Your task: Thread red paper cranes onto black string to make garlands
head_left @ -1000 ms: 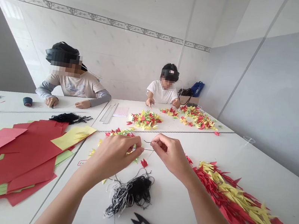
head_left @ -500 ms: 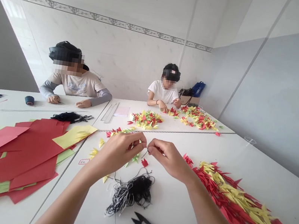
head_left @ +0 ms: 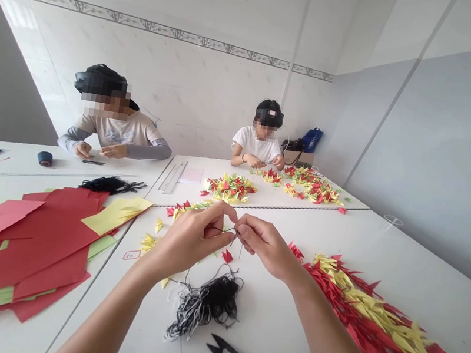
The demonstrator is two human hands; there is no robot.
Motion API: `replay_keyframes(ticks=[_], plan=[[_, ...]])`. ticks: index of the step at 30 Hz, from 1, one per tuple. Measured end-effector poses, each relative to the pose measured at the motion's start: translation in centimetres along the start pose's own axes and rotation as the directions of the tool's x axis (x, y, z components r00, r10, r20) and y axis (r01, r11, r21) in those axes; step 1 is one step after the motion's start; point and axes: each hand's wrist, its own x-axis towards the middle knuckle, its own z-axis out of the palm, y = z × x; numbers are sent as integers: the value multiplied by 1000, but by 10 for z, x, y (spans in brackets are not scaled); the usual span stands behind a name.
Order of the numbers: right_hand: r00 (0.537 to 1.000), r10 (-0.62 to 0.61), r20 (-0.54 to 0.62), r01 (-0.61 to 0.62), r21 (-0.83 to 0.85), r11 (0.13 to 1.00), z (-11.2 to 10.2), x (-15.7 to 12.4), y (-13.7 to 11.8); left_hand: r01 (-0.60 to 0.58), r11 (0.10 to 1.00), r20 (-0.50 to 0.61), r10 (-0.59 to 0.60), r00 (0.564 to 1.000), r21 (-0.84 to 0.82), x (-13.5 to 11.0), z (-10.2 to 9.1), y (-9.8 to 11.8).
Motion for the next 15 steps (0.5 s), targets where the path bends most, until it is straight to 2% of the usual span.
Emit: replay_keyframes(ticks=[5,11,15], plan=[[1000,2,0,-2,6,1000,3,0,-1,-83,996,-65,85,994,36,0,2,-3],[1000,12,3,-12,38,999,5,1,1,-78,994,-95,86,992,78,-2,4,-4],[999,-8,-36,9,24,1000,6,2,0,-115,982,-111,133,985,152,-3,3,-3]])
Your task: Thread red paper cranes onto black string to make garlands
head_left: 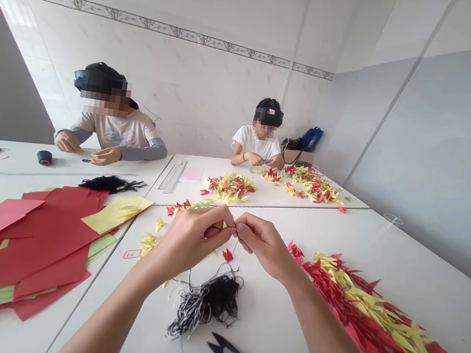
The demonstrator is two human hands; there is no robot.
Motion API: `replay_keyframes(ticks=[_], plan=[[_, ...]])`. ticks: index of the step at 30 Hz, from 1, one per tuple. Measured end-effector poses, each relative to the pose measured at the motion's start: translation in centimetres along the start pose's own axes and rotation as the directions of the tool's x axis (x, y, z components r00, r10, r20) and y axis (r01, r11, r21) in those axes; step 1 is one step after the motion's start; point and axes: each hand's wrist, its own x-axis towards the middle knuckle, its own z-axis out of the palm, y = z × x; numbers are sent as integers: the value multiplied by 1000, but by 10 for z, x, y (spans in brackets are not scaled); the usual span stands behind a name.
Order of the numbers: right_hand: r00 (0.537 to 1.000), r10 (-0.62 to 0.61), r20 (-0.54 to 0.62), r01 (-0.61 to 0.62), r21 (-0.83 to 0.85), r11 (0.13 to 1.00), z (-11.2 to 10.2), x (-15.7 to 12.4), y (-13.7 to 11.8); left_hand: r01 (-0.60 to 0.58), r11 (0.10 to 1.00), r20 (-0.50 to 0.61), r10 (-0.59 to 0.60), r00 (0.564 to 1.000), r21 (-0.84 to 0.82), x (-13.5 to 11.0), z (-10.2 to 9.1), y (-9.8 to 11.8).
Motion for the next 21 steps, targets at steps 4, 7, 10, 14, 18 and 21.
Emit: replay_keyframes(ticks=[4,7,10,14,18,21], plan=[[998,-33,-61,32,-28,999,2,-1,-6,-52,990,-2,53,999,128,0,-4,4],[992,-60,-113,53,-68,996,5,-3,-9,-121,972,10,121,993,203,0,-6,8],[984,-103,-145,87,-111,990,7,-4,-11,-160,953,18,161,987,258,-1,-5,10],[975,-147,-169,130,-112,985,5,-4,-10,-118,962,6,121,993,248,-1,-5,12],[970,-141,-199,148,17,989,1,-2,-7,9,984,-36,-3,999,176,1,-7,13],[968,-139,-209,167,122,978,0,-1,-5,108,990,-35,-105,994,93,2,-7,14]])
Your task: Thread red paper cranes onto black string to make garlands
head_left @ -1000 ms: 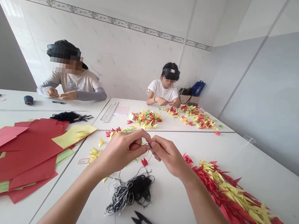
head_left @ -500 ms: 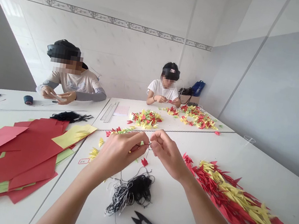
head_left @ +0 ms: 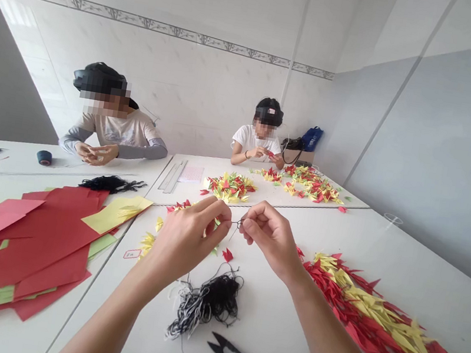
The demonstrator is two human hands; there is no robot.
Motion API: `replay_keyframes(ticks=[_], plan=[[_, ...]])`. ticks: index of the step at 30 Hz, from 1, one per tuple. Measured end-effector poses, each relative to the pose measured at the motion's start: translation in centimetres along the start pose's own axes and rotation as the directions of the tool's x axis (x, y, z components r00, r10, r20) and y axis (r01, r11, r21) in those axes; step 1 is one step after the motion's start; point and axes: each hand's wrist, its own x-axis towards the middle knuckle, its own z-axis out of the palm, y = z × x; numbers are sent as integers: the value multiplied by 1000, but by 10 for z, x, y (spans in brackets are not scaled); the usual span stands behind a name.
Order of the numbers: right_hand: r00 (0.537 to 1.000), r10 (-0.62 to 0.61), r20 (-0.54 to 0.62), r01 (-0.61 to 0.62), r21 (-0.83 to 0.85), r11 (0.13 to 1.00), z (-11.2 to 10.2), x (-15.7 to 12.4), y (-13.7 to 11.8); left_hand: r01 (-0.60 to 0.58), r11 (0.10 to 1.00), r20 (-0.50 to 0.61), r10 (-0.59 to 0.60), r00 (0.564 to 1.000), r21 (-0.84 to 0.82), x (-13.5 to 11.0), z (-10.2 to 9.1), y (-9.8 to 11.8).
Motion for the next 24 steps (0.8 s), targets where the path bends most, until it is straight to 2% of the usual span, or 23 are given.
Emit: replay_keyframes(ticks=[3,6,15,17,20,22,24], plan=[[1000,-5,-11,6,66,998,0,1,1,100,982,86,-87,992,-163,0,1,2],[1000,-7,-9,7,84,996,1,0,2,162,940,144,-123,982,-300,1,4,3],[1000,-16,20,15,49,999,2,0,5,182,919,133,-143,981,-350,1,12,-3],[1000,-18,11,17,38,999,3,0,4,135,959,66,-122,990,-251,1,14,-3],[1000,-14,-7,14,6,1000,5,-2,3,43,996,-121,-34,992,75,0,17,0],[1000,-7,-18,7,1,1000,6,-3,2,-6,960,-230,73,970,279,-2,19,2],[1000,2,-27,-2,21,1000,6,-4,3,-60,913,-297,192,935,402,-4,20,4]])
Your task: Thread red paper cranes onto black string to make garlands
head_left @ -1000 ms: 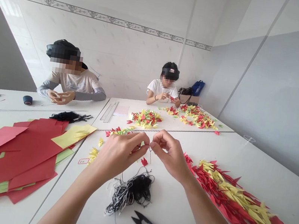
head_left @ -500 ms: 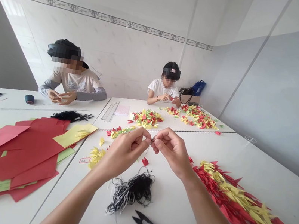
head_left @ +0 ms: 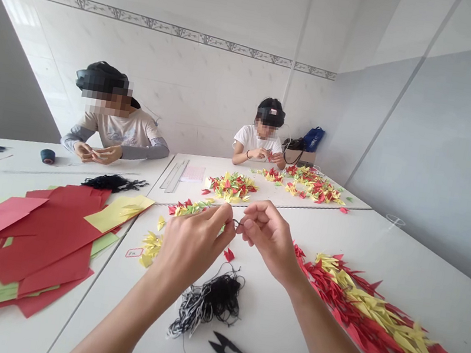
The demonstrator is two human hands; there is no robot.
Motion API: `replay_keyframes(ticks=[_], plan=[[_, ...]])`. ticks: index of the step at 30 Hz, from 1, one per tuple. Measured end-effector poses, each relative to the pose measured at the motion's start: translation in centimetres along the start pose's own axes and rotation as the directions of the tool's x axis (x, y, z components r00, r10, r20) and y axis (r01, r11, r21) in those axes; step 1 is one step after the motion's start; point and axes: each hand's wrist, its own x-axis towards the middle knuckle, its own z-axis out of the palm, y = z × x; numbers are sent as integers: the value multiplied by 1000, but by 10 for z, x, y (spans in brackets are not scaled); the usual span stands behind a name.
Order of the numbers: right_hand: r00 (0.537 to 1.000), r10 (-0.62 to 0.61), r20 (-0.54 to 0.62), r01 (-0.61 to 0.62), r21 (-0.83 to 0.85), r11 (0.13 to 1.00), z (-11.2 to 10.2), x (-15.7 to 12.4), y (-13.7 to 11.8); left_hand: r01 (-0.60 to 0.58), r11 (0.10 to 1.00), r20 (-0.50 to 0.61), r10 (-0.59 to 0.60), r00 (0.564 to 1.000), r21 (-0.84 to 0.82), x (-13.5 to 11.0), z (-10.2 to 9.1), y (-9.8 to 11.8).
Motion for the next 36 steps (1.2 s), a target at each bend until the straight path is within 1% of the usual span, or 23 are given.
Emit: replay_keyframes(ticks=[2,4,6,10,12,14,18,21,23,25,27,29,31,33,34,35,36], plan=[[1000,9,-7,-9,23,1000,0,0,0,-86,995,-73,90,993,60,-1,-1,1],[1000,18,-20,-17,21,1000,-1,1,0,-158,982,-113,169,979,101,0,-2,0],[999,33,-31,-32,12,999,-1,1,-1,-233,965,-128,249,960,123,0,-3,-2],[997,77,6,-76,-42,996,-1,1,-3,-385,917,-142,397,907,108,0,-5,-7],[997,75,13,-74,-56,996,-1,0,-5,-411,908,-146,419,896,79,1,-5,-9],[998,67,12,-66,-36,997,0,-1,-7,-409,913,-150,406,901,18,1,-5,-11],[997,65,30,-65,-1,998,0,-2,-9,-377,921,-153,361,920,-98,1,-4,-12],[995,78,59,-77,-20,997,0,-2,-9,-364,925,-135,349,927,-106,2,-5,-12],[997,65,49,-63,-37,997,0,-2,-8,-328,936,-95,317,944,-130,2,-6,-12],[999,34,3,-34,-50,998,0,-1,-9,-252,947,-28,252,967,-198,2,-8,-12],[998,8,-58,-10,-33,999,-1,0,-9,-145,947,69,171,983,-286,2,-11,-14],[994,15,-112,-10,49,999,-4,2,-10,-28,940,173,91,981,-340,4,-15,-17],[988,56,-146,-29,179,983,-7,4,-10,64,930,247,29,969,-361,5,-19,-20],[981,88,-174,-40,261,964,-10,5,-9,121,916,280,-11,960,-381,7,-22,-22],[978,85,-191,-33,262,964,-10,5,-8,140,909,288,-23,957,-393,8,-24,-23],[978,68,-199,-21,230,973,-10,5,-7,155,903,292,-34,956,-401,8,-25,-23],[980,41,-195,-9,160,987,-9,4,-5,166,899,292,-45,955,-404,8,-26,-23]])
